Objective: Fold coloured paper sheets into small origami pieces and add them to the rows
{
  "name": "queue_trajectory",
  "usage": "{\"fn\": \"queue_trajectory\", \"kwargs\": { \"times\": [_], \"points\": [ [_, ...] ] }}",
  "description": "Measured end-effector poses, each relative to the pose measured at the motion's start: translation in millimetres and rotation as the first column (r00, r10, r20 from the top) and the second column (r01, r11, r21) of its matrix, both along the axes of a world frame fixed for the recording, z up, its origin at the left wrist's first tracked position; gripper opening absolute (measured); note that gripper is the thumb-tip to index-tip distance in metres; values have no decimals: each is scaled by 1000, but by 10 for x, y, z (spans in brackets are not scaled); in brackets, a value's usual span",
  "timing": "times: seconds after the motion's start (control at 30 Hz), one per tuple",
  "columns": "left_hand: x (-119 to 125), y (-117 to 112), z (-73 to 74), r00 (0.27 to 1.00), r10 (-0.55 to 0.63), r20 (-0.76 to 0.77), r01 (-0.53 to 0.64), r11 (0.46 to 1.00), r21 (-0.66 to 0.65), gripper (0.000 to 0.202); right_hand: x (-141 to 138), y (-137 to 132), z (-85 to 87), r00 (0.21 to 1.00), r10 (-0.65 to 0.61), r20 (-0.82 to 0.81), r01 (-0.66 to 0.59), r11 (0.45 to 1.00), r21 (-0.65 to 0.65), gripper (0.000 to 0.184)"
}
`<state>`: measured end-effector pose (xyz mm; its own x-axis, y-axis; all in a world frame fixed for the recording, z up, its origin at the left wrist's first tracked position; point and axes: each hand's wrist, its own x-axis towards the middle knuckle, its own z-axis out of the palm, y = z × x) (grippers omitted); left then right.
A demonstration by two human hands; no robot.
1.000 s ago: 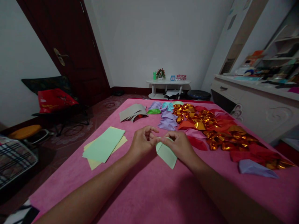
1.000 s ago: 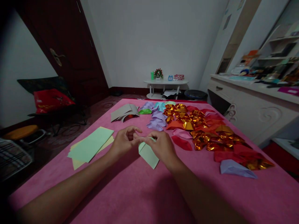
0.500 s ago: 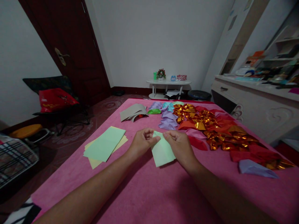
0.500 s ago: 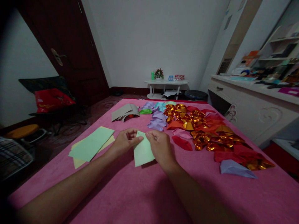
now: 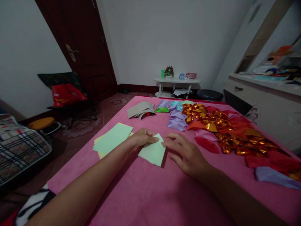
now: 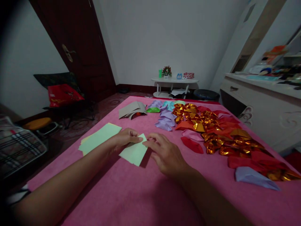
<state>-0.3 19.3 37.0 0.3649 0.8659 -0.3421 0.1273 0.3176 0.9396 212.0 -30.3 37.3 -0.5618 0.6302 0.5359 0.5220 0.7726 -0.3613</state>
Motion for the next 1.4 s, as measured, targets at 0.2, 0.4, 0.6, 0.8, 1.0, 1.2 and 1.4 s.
{"fn": "queue_trajectory", "kwargs": {
  "times": [0.2,0.4,0.6,0.8,1.0,1.2,1.4],
  "points": [
    [84,-3,-108,992,-47,-116,67,983,169,30,-47,-104,-144,956,128,266,-167,977,131,24],
    [125,-59,-183,993,-17,-114,36,985,168,32,-8,-97,-186,942,170,288,-190,981,42,21],
    [142,-92,-142,999,11,-49,-8,998,66,30,12,-115,-136,954,208,218,-202,978,-47,19],
    [168,-125,-100,997,-30,-72,32,999,33,31,20,-105,-225,977,176,122,-194,968,158,16],
    [201,-167,-202,909,-49,-415,254,854,454,22,10,-125,-205,928,300,221,-306,952,-9,21],
    [228,-227,-176,758,294,-582,322,607,726,29,-15,-137,-204,940,315,132,-293,942,-161,16],
    [131,-393,-123,745,230,-626,503,422,754,6,-61,-143,-202,965,260,-26,-253,905,-342,20]
  ]
}}
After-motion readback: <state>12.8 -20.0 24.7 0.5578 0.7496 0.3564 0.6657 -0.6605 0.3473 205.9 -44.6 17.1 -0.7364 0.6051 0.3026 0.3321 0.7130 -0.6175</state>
